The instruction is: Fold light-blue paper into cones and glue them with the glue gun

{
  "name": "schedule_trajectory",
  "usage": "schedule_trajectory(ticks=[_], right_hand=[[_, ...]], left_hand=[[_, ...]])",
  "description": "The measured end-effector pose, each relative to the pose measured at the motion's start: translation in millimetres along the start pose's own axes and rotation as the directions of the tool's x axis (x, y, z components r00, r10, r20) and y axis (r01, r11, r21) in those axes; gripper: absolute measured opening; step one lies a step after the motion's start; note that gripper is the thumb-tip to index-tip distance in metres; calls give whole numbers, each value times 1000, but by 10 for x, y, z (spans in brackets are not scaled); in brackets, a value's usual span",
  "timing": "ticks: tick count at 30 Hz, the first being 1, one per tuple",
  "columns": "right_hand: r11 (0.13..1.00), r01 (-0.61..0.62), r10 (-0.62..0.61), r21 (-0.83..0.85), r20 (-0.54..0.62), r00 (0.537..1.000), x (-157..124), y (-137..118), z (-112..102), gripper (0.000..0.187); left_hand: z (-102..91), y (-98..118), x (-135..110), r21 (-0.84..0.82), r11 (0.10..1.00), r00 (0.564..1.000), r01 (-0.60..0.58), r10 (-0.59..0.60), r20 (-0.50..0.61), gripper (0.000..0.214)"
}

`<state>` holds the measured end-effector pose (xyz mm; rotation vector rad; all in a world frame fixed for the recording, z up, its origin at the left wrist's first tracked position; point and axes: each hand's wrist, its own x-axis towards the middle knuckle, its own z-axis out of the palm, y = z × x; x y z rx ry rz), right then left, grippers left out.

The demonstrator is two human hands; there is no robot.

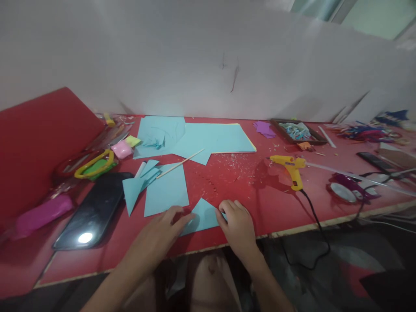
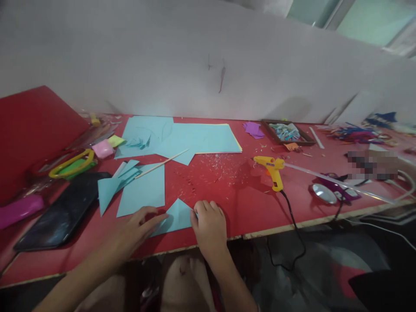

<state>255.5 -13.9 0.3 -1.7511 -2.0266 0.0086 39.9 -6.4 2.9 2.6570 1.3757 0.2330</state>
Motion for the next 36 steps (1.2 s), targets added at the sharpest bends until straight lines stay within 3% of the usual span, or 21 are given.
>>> schedule_trajectory(ticks=[3,7,16,20,22,25,28,36], right_hand=[[1000,-6,6,-2,15,1000,5,-4,2,19],[1000,-7,8,-10,17,1000,11,-19,-7,19],[1000,-3,2,4,56,998,17,-5,-22,9],[982,175,-181,-77,-75,981,-45,-53,-64,21],[934,338,-350,-112,-104,931,-97,-125,-95,26],[846,529,-531,-70,-16,847,-179,-248,-122,28],[837,546,-546,13,77,835,-238,-309,-108,34],[884,451,-461,119,70,885,-278,-49,-103,36]], left_hand=[[-139,-92,112,74,980,980,-186,179,91,41],[-269,-196,255,78,945,932,-317,295,211,51],[-432,-263,352,-39,954,876,-297,288,388,55],[-421,-294,363,-88,948,872,-306,316,373,59],[-401,-311,363,-104,941,878,-322,338,340,61],[-399,-312,361,-110,935,884,-336,354,304,61],[-432,-288,357,-116,933,887,-340,359,290,55],[-429,-289,351,-128,941,890,-313,338,305,57]])
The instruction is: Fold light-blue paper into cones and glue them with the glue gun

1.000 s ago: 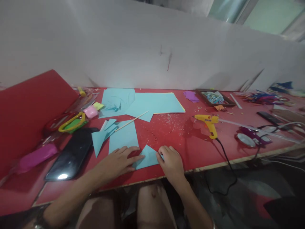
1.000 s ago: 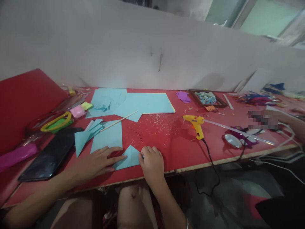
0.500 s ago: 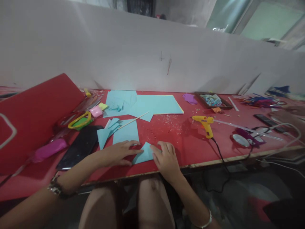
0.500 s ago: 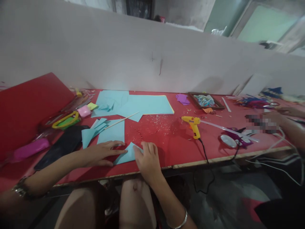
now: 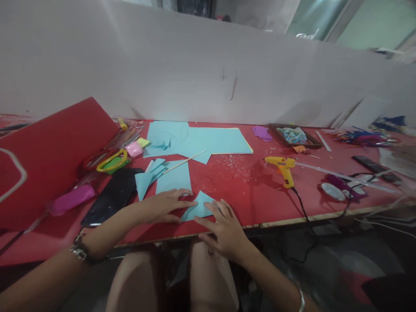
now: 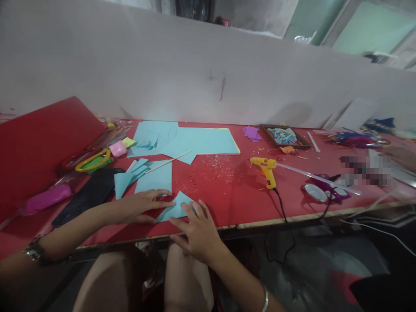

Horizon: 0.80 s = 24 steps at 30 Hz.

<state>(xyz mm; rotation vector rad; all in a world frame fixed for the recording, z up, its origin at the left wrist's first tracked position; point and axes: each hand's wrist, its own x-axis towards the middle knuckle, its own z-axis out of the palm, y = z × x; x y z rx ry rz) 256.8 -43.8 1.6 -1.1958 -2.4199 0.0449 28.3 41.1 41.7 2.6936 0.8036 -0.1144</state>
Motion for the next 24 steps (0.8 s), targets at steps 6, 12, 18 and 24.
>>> schedule_trajectory(ticks=[6,12,18,24], right_hand=[[990,-140,140,8,6,990,-214,198,-152,32],[972,-235,235,-9,-37,971,-411,314,-250,30],[944,-329,328,8,-100,939,-466,398,-297,27],[969,-234,242,74,-130,962,-307,314,-221,36]], left_hand=[[-7,-5,11,10,1000,1000,16,-17,26,55],[-17,2,4,16,1000,1000,5,-6,26,56],[-85,39,-15,16,999,998,28,-29,56,54],[-168,250,17,47,996,996,81,-82,33,67]])
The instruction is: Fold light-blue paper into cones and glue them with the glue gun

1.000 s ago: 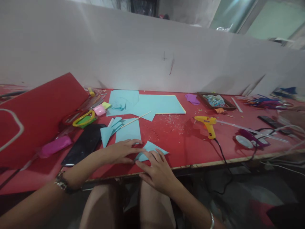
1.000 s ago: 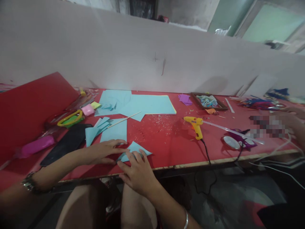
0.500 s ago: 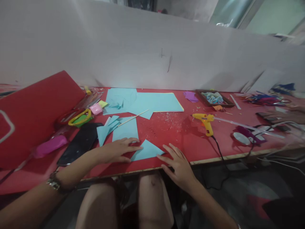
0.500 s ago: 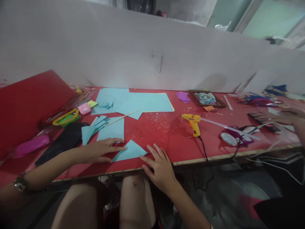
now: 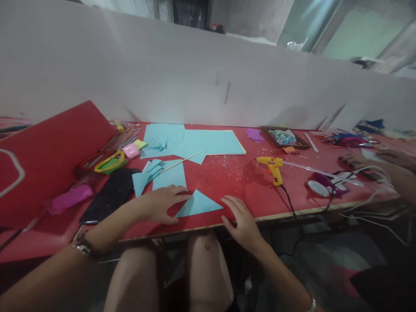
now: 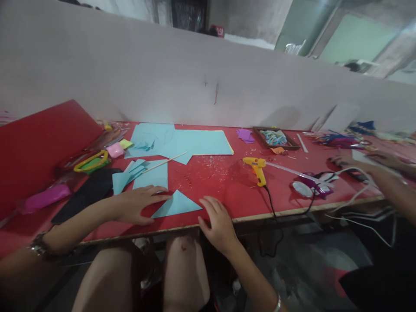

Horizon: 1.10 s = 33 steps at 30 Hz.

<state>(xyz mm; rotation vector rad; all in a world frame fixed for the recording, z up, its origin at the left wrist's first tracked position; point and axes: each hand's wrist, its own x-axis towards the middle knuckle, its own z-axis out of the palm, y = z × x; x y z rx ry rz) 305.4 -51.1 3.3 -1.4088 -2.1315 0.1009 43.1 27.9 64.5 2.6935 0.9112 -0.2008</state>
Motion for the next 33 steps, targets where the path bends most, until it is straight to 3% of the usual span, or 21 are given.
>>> schedule_trajectory(ticks=[3,6,10,15,17,20,23,24,27,30,33], right_hand=[[981,182,-177,-62,79,981,-1,-131,114,49],[955,261,-263,-143,7,965,-61,-213,224,37],[955,261,-277,-144,-108,955,-90,-234,251,18],[967,248,-252,-59,-91,963,113,-253,79,27],[970,236,-239,-49,-53,970,229,-273,11,28],[955,295,-294,5,102,950,334,-297,-30,18],[938,345,-344,32,212,915,306,-276,-3,39],[935,354,-349,21,223,910,276,-256,11,38],[922,386,-372,-31,208,905,197,-186,36,15],[920,384,-367,-75,177,913,220,-158,15,20],[948,316,-311,-32,104,945,369,-204,-45,23]], left_hand=[[76,194,16,89,994,996,70,-65,-64,84],[223,317,6,152,984,993,92,-80,-82,84],[319,360,-25,166,986,981,25,8,-196,59],[180,443,23,215,977,971,-10,61,-230,21],[144,490,64,223,975,971,-22,73,-227,22],[183,546,111,182,983,978,-19,56,-202,36],[266,568,117,167,985,984,33,-3,-178,35],[285,566,112,171,984,985,43,-12,-175,35],[292,527,98,192,981,985,21,12,-169,34],[222,477,115,195,980,978,-32,71,-197,16],[77,485,157,228,974,953,-9,78,-294,16]])
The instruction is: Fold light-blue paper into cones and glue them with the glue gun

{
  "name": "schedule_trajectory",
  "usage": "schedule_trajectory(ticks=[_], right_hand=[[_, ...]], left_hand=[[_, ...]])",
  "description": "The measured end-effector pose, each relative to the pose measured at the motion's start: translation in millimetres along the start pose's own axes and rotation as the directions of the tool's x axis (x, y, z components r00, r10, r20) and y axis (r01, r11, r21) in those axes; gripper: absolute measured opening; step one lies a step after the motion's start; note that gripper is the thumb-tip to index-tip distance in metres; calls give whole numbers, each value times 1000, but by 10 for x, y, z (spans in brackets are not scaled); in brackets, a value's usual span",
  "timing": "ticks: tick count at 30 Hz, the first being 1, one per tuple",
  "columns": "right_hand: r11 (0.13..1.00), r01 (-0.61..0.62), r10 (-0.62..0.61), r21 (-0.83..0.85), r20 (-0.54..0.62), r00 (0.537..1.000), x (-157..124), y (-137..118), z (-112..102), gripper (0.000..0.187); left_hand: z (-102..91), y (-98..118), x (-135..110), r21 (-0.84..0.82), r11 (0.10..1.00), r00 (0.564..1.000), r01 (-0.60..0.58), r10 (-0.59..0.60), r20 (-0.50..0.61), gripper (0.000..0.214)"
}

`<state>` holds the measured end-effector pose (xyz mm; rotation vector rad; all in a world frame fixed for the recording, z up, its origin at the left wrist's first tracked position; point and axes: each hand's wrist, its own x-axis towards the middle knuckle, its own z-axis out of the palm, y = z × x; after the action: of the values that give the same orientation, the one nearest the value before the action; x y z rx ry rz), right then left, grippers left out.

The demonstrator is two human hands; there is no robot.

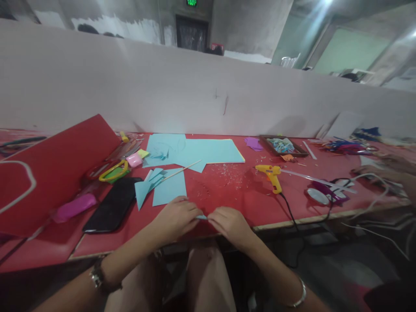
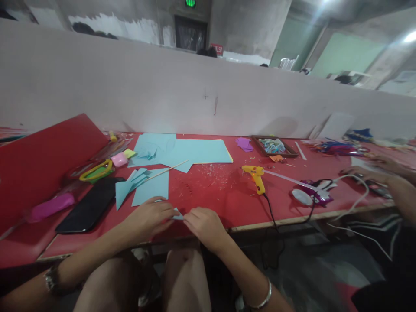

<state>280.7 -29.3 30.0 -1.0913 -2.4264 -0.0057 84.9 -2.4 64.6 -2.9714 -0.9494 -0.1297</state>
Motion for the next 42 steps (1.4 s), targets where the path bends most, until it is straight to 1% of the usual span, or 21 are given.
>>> schedule_trajectory(ticks=[2,5,8,10,12,14,16,18,19,20,22,23,25,27,28,30,33,35,37,41,42], right_hand=[[992,-48,54,119,-43,998,145,-5,-67,23],[931,-99,136,350,-81,987,362,-2,-164,22],[866,-127,170,484,-47,984,526,22,-223,21],[848,-134,158,512,-3,987,598,47,-230,21],[838,-140,153,528,20,988,642,83,-226,22],[826,-150,161,544,27,987,653,145,-230,24],[821,-174,196,544,18,980,632,237,-258,25],[820,-210,260,532,-19,965,588,342,-305,26],[820,-228,297,525,-51,953,565,388,-330,25],[820,-239,329,519,-87,940,545,420,-352,25],[820,-229,349,524,-142,926,528,430,-374,23],[817,-210,337,537,-149,930,536,406,-371,20],[799,-164,283,578,-122,951,584,319,-337,16],[781,-137,211,609,-52,976,657,222,-286,26],[785,-126,180,607,-28,983,695,183,-263,27],[814,-105,122,571,9,992,755,134,-237,22],[840,-105,81,533,69,994,780,115,-261,29],[833,-113,72,542,97,993,754,124,-314,29],[831,-115,77,545,92,993,700,157,-385,28],[817,-165,169,552,44,985,565,297,-534,33],[817,-178,191,548,35,981,542,329,-562,34]], left_hand=[[-106,9,63,87,995,996,39,-31,-89,14],[-229,7,136,222,973,976,64,-15,-217,13],[-268,-42,174,335,937,934,100,27,-355,18],[-264,-86,185,382,915,917,129,36,-396,21],[-260,-137,181,410,899,919,150,26,-392,21],[-266,-210,145,423,891,930,168,-1,-367,21],[-277,-320,61,412,888,945,205,-71,-318,21],[-285,-451,-63,390,878,949,276,-186,-253,22],[-285,-511,-127,388,856,933,343,-264,-243,22],[-282,-560,-184,391,822,907,415,-339,-250,23],[-272,-604,-245,389,786,876,481,-419,-236,25],[-268,-596,-242,380,783,871,492,-437,-226,26],[-270,-529,-173,345,804,875,484,-441,-200,27],[-290,-425,-54,311,831,887,462,-424,-184,29],[-306,-373,6,305,837,891,453,-414,-186,29],[-344,-284,94,305,846,899,437,-397,-187,30],[-400,-226,111,286,859,904,425,-391,-171,29],[-427,-258,45,264,864,903,429,-402,-153,28],[-444,-348,-72,261,850,889,458,-438,-133,27],[-466,-596,-343,279,789,831,547,-553,-63,24],[-472,-640,-387,255,770,806,585,-588,-73,25]])
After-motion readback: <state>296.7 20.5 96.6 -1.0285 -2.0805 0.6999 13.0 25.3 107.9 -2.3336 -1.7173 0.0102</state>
